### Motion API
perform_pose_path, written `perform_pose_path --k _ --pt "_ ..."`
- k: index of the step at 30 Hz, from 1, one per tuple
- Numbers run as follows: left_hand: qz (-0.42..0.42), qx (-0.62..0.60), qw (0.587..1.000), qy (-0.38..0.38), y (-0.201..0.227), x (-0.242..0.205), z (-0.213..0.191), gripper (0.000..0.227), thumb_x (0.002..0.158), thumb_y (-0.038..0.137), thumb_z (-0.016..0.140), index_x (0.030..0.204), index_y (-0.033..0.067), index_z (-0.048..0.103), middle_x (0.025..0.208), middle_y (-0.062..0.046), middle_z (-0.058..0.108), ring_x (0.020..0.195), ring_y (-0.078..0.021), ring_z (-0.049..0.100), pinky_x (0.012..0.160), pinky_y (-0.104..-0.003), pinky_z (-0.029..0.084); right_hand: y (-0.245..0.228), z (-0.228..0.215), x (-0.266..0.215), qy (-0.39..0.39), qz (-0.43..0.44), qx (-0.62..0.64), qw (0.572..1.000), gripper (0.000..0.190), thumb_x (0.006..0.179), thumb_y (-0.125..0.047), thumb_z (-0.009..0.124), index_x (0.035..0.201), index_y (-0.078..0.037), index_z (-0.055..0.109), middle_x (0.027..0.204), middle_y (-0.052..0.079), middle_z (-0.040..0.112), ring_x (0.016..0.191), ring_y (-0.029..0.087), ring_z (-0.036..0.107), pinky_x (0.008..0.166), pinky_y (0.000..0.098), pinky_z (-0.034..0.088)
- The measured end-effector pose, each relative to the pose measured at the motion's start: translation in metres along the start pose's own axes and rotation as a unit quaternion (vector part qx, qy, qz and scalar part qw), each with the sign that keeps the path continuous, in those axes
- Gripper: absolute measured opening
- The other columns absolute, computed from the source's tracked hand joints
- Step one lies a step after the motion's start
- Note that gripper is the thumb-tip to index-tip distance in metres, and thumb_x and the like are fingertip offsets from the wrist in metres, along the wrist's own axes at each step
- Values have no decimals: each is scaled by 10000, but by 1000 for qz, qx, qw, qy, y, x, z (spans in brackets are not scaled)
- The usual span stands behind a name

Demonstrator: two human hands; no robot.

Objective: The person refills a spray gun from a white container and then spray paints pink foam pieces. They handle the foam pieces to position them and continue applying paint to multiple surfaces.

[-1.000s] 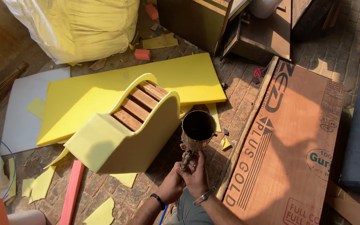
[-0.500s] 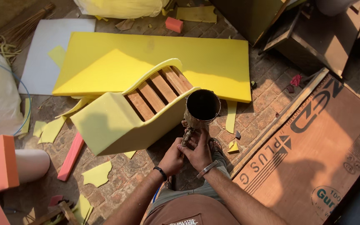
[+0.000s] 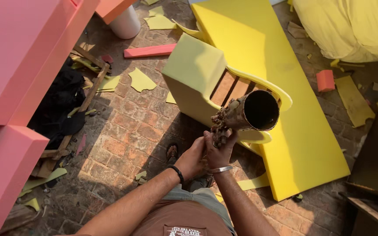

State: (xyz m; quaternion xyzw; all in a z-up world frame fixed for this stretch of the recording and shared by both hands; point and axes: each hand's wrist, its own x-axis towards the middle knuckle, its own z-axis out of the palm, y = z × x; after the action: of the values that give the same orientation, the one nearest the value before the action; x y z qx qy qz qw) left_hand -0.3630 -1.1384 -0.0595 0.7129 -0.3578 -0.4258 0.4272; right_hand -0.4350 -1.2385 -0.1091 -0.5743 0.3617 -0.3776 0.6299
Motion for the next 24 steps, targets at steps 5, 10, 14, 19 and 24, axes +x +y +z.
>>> perform_pose_path --k 5,10,14,19,24 --pt "-41 60 982 175 -31 -48 -14 764 890 124 703 1542 83 306 1419 -226 574 1215 -426 621 964 -482 555 -6 60 -21 -156 29 4 987 714 918 -50 762 1452 -92 290 1143 83 634 1027 171 646 895 310 553" --pt "-55 62 947 310 -84 -96 -39 902 907 201 726 1615 77 180 1482 -207 549 1115 -381 700 935 -454 596 -4 130 -47 -319 -5 63 946 498 998 -23 734 1281 -91 330 1122 92 621 982 173 652 837 306 580" --pt "-131 32 929 344 -140 -143 -29 1023 808 220 749 1609 104 124 1346 -174 595 969 -330 722 822 -437 584 -17 154 -46 -346 47 92 933 537 1002 -16 705 1347 -82 299 1182 109 595 928 180 644 771 325 653" --pt "-457 152 829 283 -226 -264 -2 180 830 199 653 929 217 803 1025 -120 778 1019 -349 703 938 -481 544 -29 177 -13 -346 -226 13 911 595 1106 170 651 1527 -66 303 1378 223 495 1176 279 582 968 421 562" --pt "-651 154 721 178 -250 -395 1 426 924 516 653 1055 135 792 1162 -115 738 1169 -302 641 1060 -431 487 -69 152 44 -346 -111 54 930 629 1069 161 609 1563 -62 289 1440 169 548 1070 214 624 782 299 626"
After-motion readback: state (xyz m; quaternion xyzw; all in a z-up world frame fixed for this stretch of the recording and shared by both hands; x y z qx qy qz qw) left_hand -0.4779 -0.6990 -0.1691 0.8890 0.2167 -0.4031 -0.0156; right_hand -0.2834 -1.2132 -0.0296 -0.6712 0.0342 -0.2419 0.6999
